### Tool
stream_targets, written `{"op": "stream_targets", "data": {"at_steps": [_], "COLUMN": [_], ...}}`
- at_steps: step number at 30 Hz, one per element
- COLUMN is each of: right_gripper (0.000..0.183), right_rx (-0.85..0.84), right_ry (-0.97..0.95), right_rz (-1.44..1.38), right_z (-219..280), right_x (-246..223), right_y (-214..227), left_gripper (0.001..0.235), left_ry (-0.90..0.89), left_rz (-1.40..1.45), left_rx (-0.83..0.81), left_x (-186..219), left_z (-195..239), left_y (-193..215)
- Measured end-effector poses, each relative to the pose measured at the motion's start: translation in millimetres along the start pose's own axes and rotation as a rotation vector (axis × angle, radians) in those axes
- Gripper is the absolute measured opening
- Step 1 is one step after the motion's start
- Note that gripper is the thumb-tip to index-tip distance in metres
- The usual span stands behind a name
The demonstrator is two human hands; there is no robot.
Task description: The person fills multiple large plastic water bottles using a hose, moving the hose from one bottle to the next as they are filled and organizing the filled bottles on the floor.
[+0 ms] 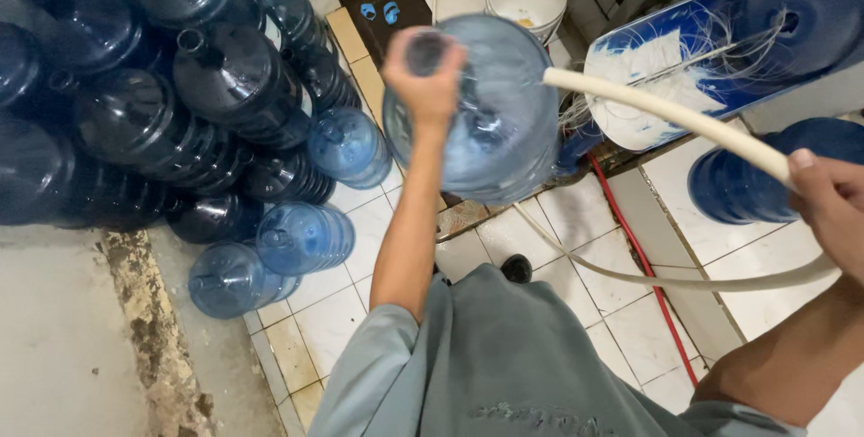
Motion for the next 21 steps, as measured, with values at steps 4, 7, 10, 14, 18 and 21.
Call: {"op": "stream_targets", "data": {"at_steps": [4,7,10,14,18,21], "right_gripper": [0.057,0.051,0.041,0.04,0.033,0.034], "right_rx": [-0.008,0.113,0.127,0.209,0.2,0.181], "right_ry": [0.06,0.034,-0.013,0.027,0.12,0.122], "right_rz": [0.043,0.094,0.071,0.216,0.246,0.258], "right_z": [24.5,36.3,41.0,46.8,43.5,45.8], "right_x": [-37.0,-65.4,-99.3,-145.9,-158.3,-146.6], "right_y": [-13.4,-24.9,-38.4,-50.1,-50.6,-55.0], "left_gripper": [0.04,0.038,0.041,0.046,0.047,0.044], "left_ry": [-0.048,-0.019,-0.11,-0.169,-0.164,-0.18], "left_rz": [-0.274,-0.351,-0.375,-0.382,-0.368,-0.354], "left_rx": [-0.279,-0.397,-0.427,-0.359,-0.35,-0.315], "left_x": [-6.5,-11.0,-11.7,-9.7,-9.1,-8.0], "left_z": [35.6,57.8,67.0,73.8,69.9,67.1], "left_y": [-51.7,-56.8,-52.8,-50.5,-47.1,-42.4]}}
Point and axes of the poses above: each hand's wrist, its own z-axis away from the middle knuckle, its own y-axis out of the back of the hand, x = y × z, the point moved 3 cm from there along -z, towards the middle knuckle, and after that the axes turned 8 degrees about -x, right-handed, at the moved point
